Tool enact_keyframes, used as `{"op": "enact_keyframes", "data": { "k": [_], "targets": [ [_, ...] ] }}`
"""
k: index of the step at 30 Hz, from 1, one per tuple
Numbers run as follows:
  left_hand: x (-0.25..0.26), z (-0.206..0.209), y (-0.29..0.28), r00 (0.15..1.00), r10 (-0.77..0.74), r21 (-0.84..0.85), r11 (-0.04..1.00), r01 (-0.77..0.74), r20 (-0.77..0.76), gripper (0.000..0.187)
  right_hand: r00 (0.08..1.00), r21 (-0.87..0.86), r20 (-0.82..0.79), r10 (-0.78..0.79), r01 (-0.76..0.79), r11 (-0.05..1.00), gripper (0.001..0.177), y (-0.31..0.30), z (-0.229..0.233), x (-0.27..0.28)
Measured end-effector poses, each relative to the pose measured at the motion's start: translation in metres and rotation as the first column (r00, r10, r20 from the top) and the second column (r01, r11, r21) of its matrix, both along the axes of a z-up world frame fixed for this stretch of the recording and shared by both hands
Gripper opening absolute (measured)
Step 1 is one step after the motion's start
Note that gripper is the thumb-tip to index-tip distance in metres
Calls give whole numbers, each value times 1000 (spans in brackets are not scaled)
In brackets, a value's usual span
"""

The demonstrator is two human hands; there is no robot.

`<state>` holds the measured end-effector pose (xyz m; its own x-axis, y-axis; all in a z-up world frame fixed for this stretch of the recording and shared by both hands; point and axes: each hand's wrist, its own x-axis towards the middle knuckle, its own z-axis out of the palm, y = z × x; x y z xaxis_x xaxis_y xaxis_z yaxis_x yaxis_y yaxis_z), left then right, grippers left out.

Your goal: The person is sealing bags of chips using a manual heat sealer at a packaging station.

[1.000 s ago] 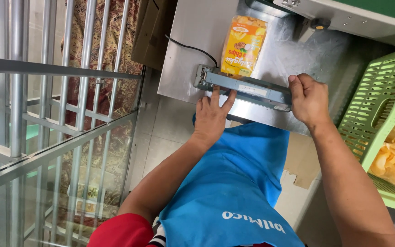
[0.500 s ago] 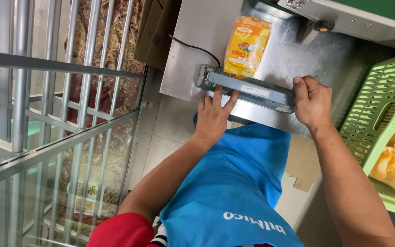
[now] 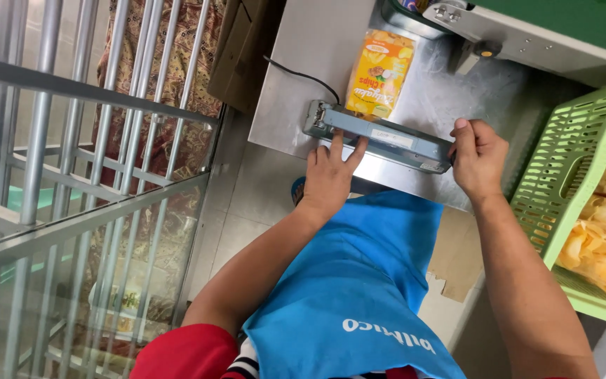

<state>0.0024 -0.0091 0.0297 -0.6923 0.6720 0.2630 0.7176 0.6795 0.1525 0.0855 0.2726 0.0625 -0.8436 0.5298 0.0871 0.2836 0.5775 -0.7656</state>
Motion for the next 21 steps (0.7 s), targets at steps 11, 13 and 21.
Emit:
{"op": "enact_keyframes", "data": {
  "k": [11,13,21],
  "targets": [
    [-2,6,-1,999,31,-152,988,-32,-11,73,792,-619,-405,456,-605,501,96,-94,184,-91],
    [0,3,-2,999,27,-183,983,-31,-24,77,722,-527,-393,570,-685,504,93,-128,157,-129],
    [2,-23,3,996,64,-77,995,-60,56,28,655,-54,46,754,-752,657,66,-216,22,-200]
  ]
}}
